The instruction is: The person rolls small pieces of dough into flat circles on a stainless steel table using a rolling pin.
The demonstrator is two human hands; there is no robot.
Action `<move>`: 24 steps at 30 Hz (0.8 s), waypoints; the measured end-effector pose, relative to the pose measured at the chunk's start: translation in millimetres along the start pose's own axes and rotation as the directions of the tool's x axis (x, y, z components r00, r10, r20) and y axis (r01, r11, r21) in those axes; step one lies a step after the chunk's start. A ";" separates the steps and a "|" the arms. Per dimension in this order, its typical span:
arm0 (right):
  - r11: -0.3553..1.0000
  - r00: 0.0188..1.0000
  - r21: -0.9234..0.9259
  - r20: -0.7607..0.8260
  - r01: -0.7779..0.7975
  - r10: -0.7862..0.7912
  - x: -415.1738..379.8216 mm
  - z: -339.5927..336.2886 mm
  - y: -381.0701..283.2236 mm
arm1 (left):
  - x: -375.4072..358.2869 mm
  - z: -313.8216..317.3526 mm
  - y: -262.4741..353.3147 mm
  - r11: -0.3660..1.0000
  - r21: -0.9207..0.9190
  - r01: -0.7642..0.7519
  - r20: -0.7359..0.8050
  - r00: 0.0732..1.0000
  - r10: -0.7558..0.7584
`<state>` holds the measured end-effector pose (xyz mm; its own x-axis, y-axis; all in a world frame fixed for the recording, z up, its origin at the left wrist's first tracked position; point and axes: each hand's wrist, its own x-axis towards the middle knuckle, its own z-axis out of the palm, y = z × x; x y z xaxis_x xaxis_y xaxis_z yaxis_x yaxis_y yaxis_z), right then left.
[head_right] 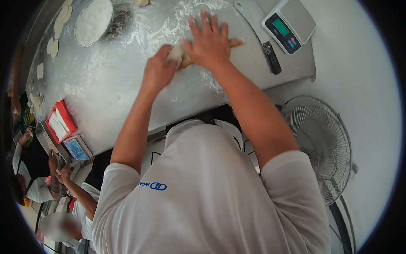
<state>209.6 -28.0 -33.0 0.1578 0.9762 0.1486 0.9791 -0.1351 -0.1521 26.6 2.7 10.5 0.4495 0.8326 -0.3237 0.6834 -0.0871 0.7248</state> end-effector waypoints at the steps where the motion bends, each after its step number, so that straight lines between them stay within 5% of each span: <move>1: 1.000 0.999 0.004 -0.043 -0.031 0.031 14.7 1.6 -1.1 | 5.7 -0.7 0.7 1.000 0.000 -0.007 0.021 1.000 0.007; 6: 0.997 0.999 0.078 0.044 0.009 -0.012 -30.3 -9.5 8.6 | 17.4 -14.3 -1.6 0.998 0.030 -0.047 0.139 0.989 0.042; 10: 0.990 0.992 0.116 0.095 0.077 -0.089 -125.5 -30.8 20.2 | -13.2 -6.4 -10.2 0.967 -0.240 0.080 0.157 0.987 -0.043; 14: 0.999 0.992 0.019 0.123 0.037 -0.039 -74.4 -26.1 7.5 | -24.6 3.1 -17.0 0.985 -0.162 0.055 0.158 0.987 -0.029; 19: 0.998 0.998 0.019 0.012 -0.065 0.064 31.5 10.8 -0.6 | 10.9 -2.8 -11.1 0.987 -0.157 -0.031 -0.081 0.997 0.019; 22: 0.991 0.999 0.128 0.022 -0.046 0.044 -2.9 -4.3 0.9 | 16.3 -6.9 -11.8 0.951 0.175 -0.253 0.053 0.967 0.248; 23: 0.996 0.999 0.090 0.050 -0.010 0.006 -30.6 -7.7 4.5 | 14.8 -6.8 -9.3 0.944 0.247 -0.216 0.130 0.973 0.189; 24: 0.998 0.996 0.050 0.082 0.026 -0.030 -63.1 -11.7 10.6 | 11.8 -8.3 -11.9 0.962 0.165 -0.219 0.120 0.972 0.201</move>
<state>211.5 -93.0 -32.6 0.1168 0.9905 0.0721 0.9753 -0.1007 -0.1967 19.0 18.1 3.1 0.6429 0.7267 -0.2421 0.6541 -0.3565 0.6672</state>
